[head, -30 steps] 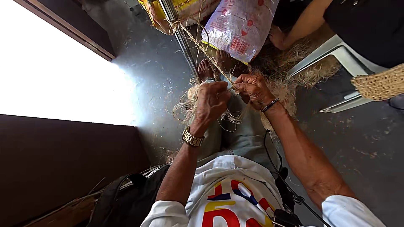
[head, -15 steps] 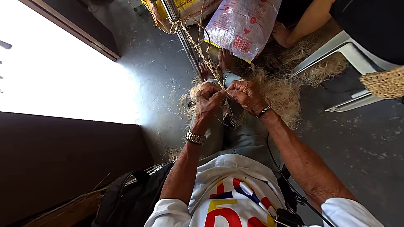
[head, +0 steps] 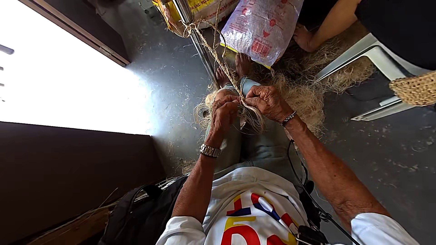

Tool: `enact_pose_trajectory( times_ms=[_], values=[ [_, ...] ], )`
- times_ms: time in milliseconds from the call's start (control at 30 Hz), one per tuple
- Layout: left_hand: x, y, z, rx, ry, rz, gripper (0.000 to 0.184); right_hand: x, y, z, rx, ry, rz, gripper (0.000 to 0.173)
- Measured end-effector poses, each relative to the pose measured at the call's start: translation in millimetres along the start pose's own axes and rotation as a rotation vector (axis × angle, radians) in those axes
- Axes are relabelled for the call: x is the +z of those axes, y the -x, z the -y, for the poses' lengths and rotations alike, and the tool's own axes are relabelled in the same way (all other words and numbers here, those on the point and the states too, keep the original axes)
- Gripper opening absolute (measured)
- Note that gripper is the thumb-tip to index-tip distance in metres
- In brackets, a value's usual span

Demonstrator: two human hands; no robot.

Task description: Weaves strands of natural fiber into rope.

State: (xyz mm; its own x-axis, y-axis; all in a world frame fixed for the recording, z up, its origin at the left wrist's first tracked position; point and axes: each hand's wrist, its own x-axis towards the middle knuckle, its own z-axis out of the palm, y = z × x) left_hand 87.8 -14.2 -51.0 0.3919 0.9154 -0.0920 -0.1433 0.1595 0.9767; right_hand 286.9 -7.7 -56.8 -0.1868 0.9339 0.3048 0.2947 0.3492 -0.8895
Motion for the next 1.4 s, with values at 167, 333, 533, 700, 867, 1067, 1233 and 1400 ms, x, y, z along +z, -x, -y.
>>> enact_pose_trajectory(
  times_ms=[167, 333, 533, 700, 867, 1067, 1233, 1400],
  values=[
    [-2, -1, 7, -0.011, 0.057, 0.001, 0.016, 7, 16, -13, -0.06, -0.012, -0.033, 0.01],
    [-4, -2, 6, -0.059, 0.186, 0.029, 0.031, 4, 6, -6, -0.031, 0.004, -0.001, 0.012],
    [-1, -2, -1, -0.162, 0.205, -0.013, 0.029, 10, 22, -22, -0.082, -0.018, -0.018, 0.01],
    [-4, -1, -5, -0.135, 0.201, 0.022, 0.019, 10, 19, -15, -0.1, 0.004, -0.013, 0.008],
    [-7, 1, -7, -0.107, 0.167, 0.059, 0.013, 5, 6, -8, -0.053, 0.005, 0.033, 0.009],
    [-2, 1, 6, -0.009, -0.02, -0.005, 0.018, -12, 16, -7, 0.006, 0.106, 0.029, 0.013],
    [12, 1, 12, 0.02, -0.06, -0.102, 0.012, -10, 33, 31, -0.006, 0.162, -0.02, 0.014],
    [19, 4, 13, -0.039, 0.042, -0.159, 0.015, 31, 54, 45, -0.021, 0.334, -0.058, 0.01]
  ],
)
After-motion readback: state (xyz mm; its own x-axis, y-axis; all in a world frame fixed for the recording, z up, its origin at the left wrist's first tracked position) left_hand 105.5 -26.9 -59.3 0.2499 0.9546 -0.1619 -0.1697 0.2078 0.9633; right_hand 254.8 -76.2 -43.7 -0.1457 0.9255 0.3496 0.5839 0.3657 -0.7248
